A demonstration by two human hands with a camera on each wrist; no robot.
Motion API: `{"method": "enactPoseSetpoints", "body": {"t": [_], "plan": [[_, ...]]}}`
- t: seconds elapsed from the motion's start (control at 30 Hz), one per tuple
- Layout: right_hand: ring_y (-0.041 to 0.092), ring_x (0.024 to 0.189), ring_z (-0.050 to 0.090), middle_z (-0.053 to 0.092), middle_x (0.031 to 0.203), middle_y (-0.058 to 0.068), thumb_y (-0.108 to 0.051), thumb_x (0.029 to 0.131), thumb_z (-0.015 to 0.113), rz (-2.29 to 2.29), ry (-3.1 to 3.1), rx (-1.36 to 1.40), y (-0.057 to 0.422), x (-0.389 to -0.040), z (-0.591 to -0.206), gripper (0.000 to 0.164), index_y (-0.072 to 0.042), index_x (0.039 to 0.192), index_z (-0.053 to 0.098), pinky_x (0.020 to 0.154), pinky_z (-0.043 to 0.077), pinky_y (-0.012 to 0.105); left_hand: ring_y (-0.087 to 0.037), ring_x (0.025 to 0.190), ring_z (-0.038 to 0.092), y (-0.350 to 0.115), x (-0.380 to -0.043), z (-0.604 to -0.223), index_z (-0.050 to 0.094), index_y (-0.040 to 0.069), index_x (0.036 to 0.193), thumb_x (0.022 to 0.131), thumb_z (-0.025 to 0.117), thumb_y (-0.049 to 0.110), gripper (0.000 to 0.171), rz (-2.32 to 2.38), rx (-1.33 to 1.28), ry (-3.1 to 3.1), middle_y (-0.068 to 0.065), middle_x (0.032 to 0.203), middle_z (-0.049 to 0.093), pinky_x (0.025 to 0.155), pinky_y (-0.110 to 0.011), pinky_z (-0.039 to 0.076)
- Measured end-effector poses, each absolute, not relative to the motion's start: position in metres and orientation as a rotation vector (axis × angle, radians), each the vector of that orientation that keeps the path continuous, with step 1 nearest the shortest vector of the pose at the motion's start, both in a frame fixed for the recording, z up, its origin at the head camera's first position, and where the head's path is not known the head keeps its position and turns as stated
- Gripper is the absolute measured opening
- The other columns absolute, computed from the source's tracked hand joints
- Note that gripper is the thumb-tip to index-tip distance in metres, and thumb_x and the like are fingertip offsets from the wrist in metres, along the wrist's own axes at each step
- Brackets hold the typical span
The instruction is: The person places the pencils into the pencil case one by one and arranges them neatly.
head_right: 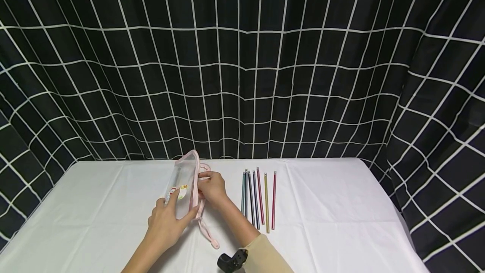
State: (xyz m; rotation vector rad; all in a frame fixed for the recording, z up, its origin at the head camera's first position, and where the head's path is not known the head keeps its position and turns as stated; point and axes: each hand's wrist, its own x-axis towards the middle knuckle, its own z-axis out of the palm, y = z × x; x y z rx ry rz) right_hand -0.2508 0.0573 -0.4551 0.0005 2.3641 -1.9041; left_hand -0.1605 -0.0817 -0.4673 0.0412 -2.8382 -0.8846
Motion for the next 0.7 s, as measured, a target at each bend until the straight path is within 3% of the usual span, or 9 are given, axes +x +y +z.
{"method": "enactPoseSetpoints", "body": {"t": [0.47,0.7], "plan": [[0.009,0.062,0.068,0.076,0.101,0.028,0.007,0.087,0.066,-2.045,2.203,-0.003,0.068,-0.247,-0.456,0.041,0.013,0.128,0.065,0.063,0.062,0.027,-0.053,0.114,0.06,-0.08,-0.161,-0.468,0.052,0.002,0.152,0.094,0.065,0.065,0.087,-0.89,0.063,-2.844,-0.037,0.128,0.055,0.092,-0.069,0.047],[0.012,0.065,0.072,0.073,0.102,0.033,0.01,0.094,0.063,-2.132,2.122,-0.026,0.074,-0.242,-0.455,0.038,0.018,0.131,0.06,0.068,0.064,0.033,-0.053,0.113,0.061,-0.08,-0.161,-0.468,0.053,0.002,0.151,0.093,0.066,0.064,0.086,-0.886,0.069,-2.839,-0.037,0.128,0.055,0.092,-0.069,0.047]]}}
